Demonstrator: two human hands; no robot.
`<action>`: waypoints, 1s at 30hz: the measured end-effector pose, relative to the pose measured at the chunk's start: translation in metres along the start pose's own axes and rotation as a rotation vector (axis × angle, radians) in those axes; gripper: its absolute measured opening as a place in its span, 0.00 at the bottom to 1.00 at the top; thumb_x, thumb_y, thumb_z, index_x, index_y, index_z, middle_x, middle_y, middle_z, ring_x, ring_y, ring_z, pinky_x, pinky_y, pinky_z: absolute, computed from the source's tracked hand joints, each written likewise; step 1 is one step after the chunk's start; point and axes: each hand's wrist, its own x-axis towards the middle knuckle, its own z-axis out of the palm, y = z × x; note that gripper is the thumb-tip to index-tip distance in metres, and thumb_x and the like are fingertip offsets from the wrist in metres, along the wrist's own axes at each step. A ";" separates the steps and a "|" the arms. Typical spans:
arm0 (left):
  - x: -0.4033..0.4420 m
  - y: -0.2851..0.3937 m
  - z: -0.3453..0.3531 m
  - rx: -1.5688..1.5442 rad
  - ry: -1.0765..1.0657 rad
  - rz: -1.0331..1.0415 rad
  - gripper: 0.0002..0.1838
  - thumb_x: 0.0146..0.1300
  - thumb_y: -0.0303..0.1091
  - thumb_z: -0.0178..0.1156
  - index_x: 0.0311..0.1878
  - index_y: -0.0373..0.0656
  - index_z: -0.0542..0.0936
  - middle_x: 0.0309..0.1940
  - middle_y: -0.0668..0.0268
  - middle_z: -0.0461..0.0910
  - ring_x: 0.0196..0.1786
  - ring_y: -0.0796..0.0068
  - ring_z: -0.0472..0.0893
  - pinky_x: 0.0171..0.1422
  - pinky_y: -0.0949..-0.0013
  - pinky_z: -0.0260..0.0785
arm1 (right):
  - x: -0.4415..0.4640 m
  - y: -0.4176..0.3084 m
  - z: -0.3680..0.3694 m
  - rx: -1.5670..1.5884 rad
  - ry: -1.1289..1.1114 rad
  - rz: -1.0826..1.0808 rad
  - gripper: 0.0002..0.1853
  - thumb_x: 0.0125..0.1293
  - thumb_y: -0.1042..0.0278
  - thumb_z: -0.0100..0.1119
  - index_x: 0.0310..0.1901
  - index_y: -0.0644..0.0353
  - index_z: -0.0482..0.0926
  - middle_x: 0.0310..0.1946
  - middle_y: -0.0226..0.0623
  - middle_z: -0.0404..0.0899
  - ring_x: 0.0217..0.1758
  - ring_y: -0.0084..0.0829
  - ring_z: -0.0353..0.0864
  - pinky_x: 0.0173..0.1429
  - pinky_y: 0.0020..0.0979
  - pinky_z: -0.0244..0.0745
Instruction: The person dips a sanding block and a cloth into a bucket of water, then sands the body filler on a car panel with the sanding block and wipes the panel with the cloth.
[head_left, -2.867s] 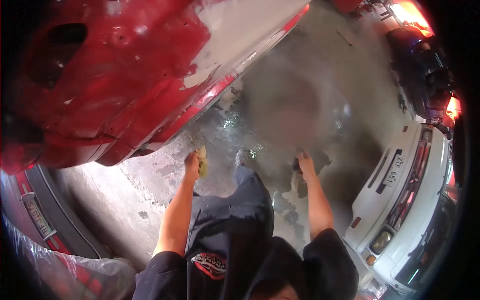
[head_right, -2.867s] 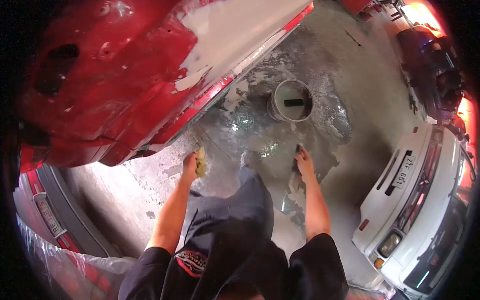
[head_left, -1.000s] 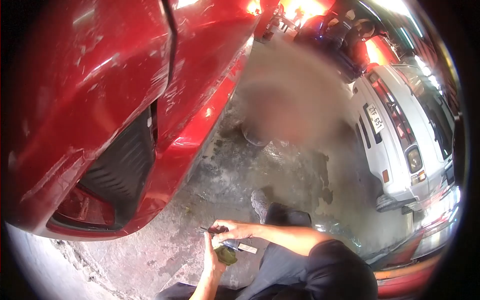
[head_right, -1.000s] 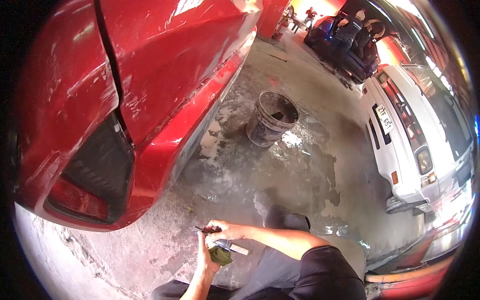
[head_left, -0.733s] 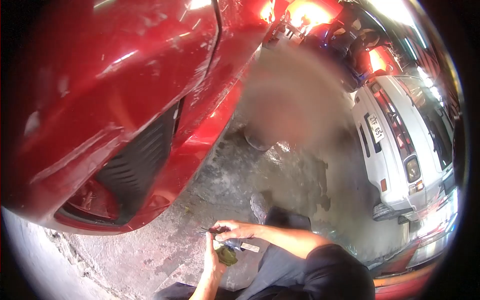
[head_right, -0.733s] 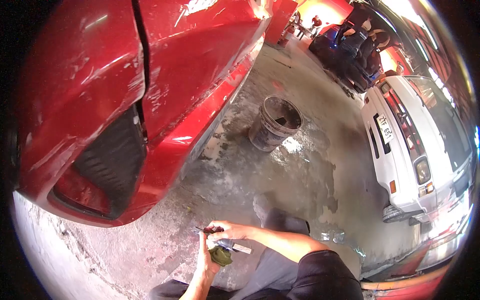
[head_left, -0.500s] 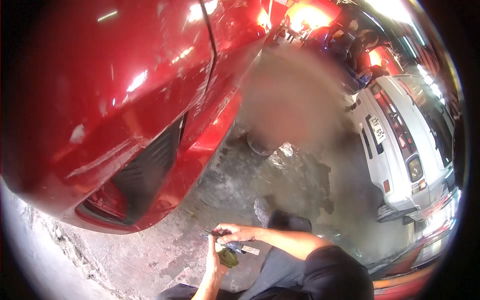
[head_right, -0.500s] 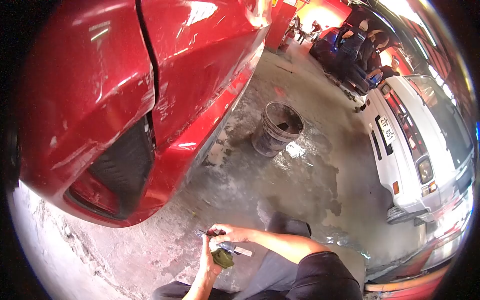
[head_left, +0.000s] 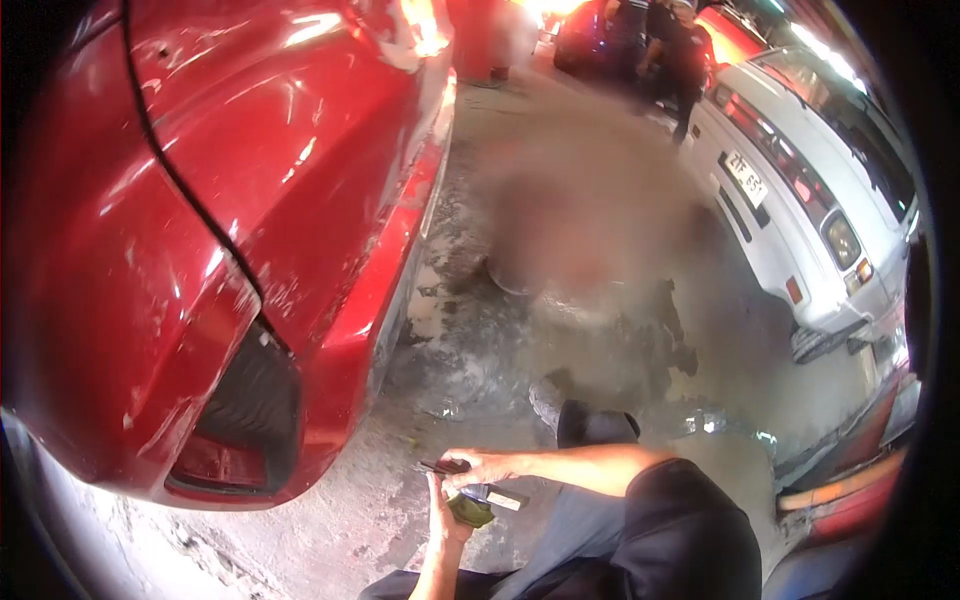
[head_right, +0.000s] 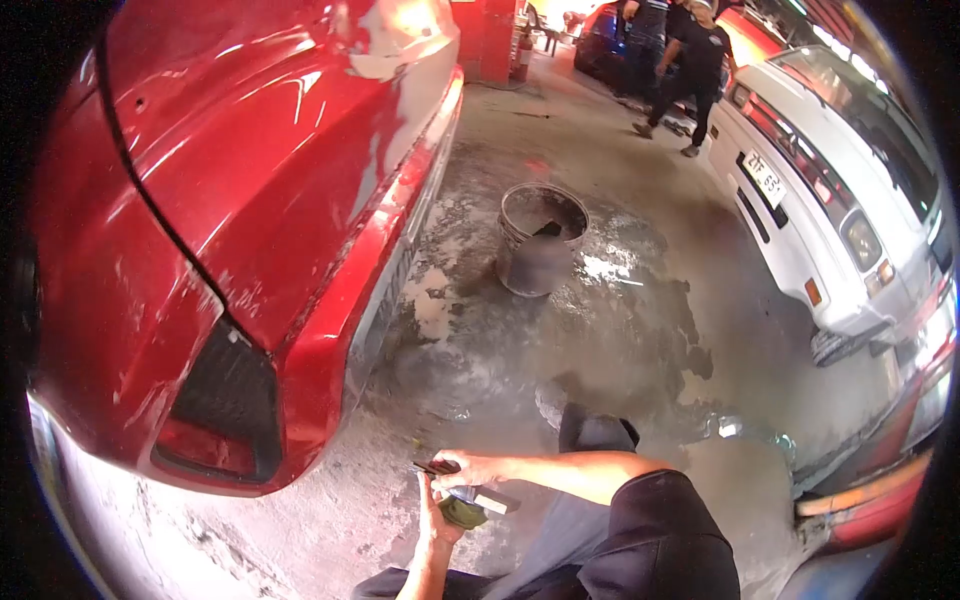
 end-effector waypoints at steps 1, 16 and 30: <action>-0.001 0.000 0.001 0.006 0.012 0.011 0.47 0.65 0.77 0.56 0.71 0.45 0.72 0.62 0.55 0.79 0.63 0.56 0.82 0.65 0.50 0.78 | -0.003 -0.004 0.003 0.006 0.014 0.009 0.38 0.65 0.44 0.73 0.69 0.58 0.72 0.58 0.39 0.80 0.62 0.32 0.76 0.66 0.36 0.71; 0.027 -0.001 -0.007 0.097 -0.064 -0.071 0.51 0.62 0.82 0.53 0.75 0.50 0.70 0.70 0.56 0.73 0.71 0.55 0.74 0.73 0.45 0.69 | -0.003 0.004 -0.007 -0.129 0.157 0.000 0.40 0.64 0.37 0.71 0.68 0.59 0.73 0.63 0.44 0.78 0.66 0.38 0.76 0.67 0.40 0.72; 0.028 0.015 -0.038 0.751 0.109 0.308 0.20 0.65 0.44 0.74 0.53 0.42 0.81 0.47 0.64 0.83 0.48 0.58 0.84 0.51 0.54 0.79 | -0.045 -0.023 -0.006 0.540 0.435 0.178 0.24 0.74 0.42 0.61 0.61 0.50 0.78 0.41 0.28 0.81 0.33 0.22 0.79 0.31 0.28 0.73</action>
